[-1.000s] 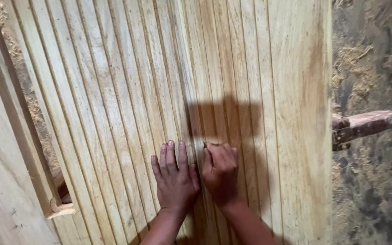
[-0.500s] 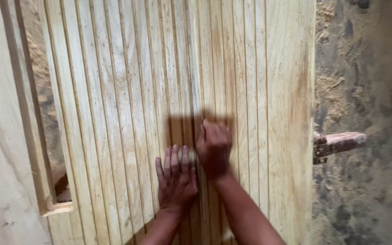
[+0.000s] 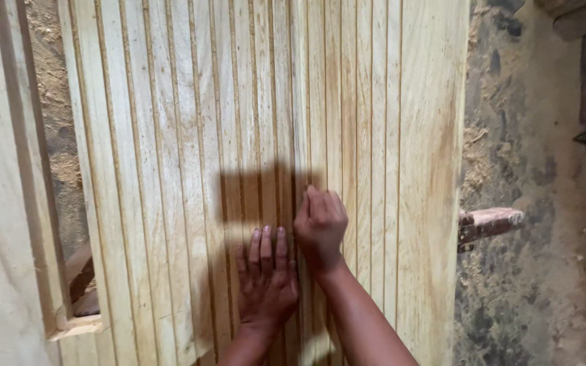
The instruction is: The person scrapes a large wooden panel with a small handheld tool, moving methodically across the surface to remove material. The person uses one hand to stabilize the panel while the other hand scrapes along the grain.
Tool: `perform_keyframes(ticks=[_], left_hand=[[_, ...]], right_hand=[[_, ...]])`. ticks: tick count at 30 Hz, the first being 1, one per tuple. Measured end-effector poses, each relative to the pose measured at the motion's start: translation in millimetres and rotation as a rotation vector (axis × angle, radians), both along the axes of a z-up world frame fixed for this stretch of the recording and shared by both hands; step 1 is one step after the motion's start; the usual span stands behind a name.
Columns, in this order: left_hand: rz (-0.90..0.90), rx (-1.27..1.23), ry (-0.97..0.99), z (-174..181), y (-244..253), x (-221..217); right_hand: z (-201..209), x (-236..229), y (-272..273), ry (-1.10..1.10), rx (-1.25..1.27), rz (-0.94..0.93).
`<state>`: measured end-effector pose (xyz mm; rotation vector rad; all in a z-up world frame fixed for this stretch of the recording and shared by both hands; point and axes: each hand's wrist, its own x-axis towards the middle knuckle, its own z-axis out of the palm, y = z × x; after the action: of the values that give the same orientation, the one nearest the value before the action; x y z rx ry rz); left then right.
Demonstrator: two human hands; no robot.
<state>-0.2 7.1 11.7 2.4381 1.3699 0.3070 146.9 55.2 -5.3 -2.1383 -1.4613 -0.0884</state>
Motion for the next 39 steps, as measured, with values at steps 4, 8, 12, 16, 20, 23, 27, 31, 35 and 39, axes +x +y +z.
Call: perform_keyframes(ticks=[4, 8, 12, 16, 20, 23, 27, 31, 35, 39], left_hand=[[0.012, -0.027, -0.030, -3, 2, -3], [0.023, 0.037, -0.009, -1, -4, 0], [0.012, 0.016, -0.022, 0, -5, -3], [0.031, 0.063, -0.063, -4, 11, 8], [0.017, -0.005, -0.044, 2, 0, 0], [0.003, -0.015, -0.044, 1, 4, 0], [-0.002, -0.008, -0.036, -4, -1, -4], [0.002, -0.006, -0.043, -9, 1, 0], [0.013, -0.001, -0.011, -3, -1, -2], [0.009, 0.020, -0.023, -1, 4, 0]], right_hand=[[-28, 33, 69, -0.131, 0.039, -0.015], [-26, 40, 90, -0.127, 0.103, 0.009], [8, 0, 15, -0.028, 0.053, -0.018], [18, 3, 45, -0.154, 0.096, -0.033], [-7, 36, 106, -0.172, 0.092, -0.066], [-10, 34, 104, -0.138, 0.053, -0.091], [4, 3, 34, -0.076, 0.114, -0.066], [4, 21, 76, -0.144, 0.025, -0.068], [-12, 60, 159, -0.170, 0.033, -0.086], [-10, 48, 116, -0.083, 0.051, -0.081]])
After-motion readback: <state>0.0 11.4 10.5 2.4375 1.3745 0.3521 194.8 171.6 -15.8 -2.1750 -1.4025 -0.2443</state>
